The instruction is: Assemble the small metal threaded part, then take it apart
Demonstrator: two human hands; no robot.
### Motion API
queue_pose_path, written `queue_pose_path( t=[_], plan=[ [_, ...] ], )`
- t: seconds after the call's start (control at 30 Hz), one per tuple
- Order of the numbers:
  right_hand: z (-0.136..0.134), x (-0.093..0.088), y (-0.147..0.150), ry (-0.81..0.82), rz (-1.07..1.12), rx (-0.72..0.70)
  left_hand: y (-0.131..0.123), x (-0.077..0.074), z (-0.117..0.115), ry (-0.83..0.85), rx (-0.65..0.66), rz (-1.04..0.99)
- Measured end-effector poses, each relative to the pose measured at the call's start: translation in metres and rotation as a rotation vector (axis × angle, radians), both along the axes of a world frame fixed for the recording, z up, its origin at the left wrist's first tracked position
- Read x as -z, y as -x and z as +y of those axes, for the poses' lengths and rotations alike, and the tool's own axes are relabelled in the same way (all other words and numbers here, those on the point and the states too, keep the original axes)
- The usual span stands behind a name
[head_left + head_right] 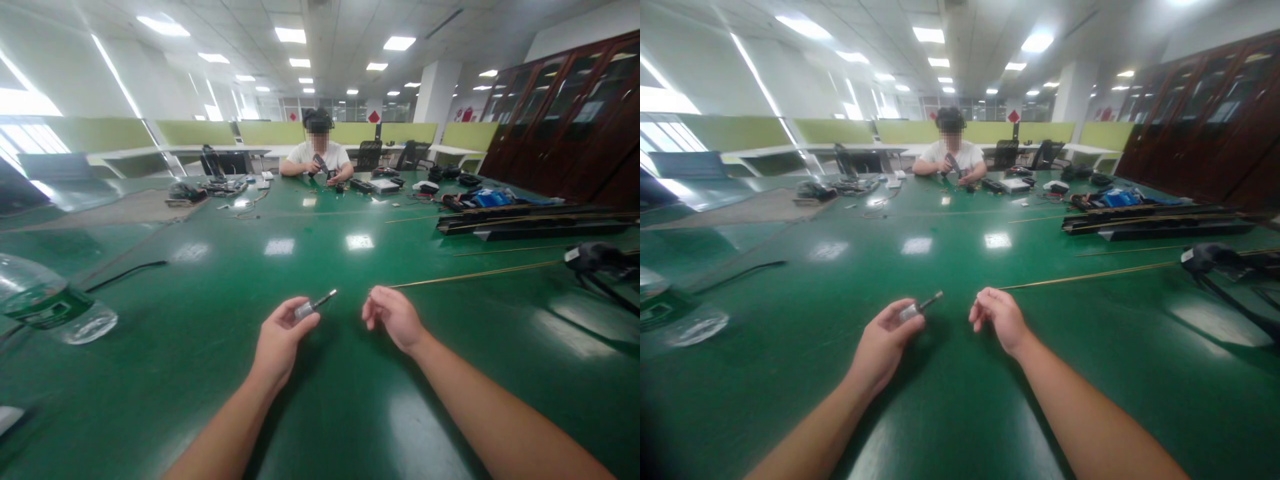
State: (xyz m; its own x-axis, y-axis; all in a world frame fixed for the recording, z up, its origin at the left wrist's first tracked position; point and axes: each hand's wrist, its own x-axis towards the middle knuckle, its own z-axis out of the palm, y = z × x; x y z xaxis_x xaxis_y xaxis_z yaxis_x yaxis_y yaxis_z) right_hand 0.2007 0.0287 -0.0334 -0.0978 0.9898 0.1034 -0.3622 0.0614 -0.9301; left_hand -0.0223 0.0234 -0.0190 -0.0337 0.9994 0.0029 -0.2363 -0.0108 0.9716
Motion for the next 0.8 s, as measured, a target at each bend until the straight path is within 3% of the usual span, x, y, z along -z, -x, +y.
queue_pose_path(
  t=[0.17, 0.37, 0.67, 0.8],
  plan=[
    [0.000, 0.001, 0.005, 0.031, 0.023, -0.048, 0.001, -0.008, 0.000, 0.051, 0.056, -0.274],
    [-0.002, 0.000, 0.006, 0.018, -0.018, -0.068, 0.003, -0.012, -0.002, 0.147, 0.123, -0.332],
    [-0.003, 0.000, 0.008, -0.001, -0.064, -0.109, 0.000, -0.011, 0.000, 0.084, 0.055, -0.354],
    [-0.002, -0.001, 0.009, -0.014, -0.089, -0.110, 0.004, -0.026, -0.006, 0.047, -0.044, -0.311]
  ],
)
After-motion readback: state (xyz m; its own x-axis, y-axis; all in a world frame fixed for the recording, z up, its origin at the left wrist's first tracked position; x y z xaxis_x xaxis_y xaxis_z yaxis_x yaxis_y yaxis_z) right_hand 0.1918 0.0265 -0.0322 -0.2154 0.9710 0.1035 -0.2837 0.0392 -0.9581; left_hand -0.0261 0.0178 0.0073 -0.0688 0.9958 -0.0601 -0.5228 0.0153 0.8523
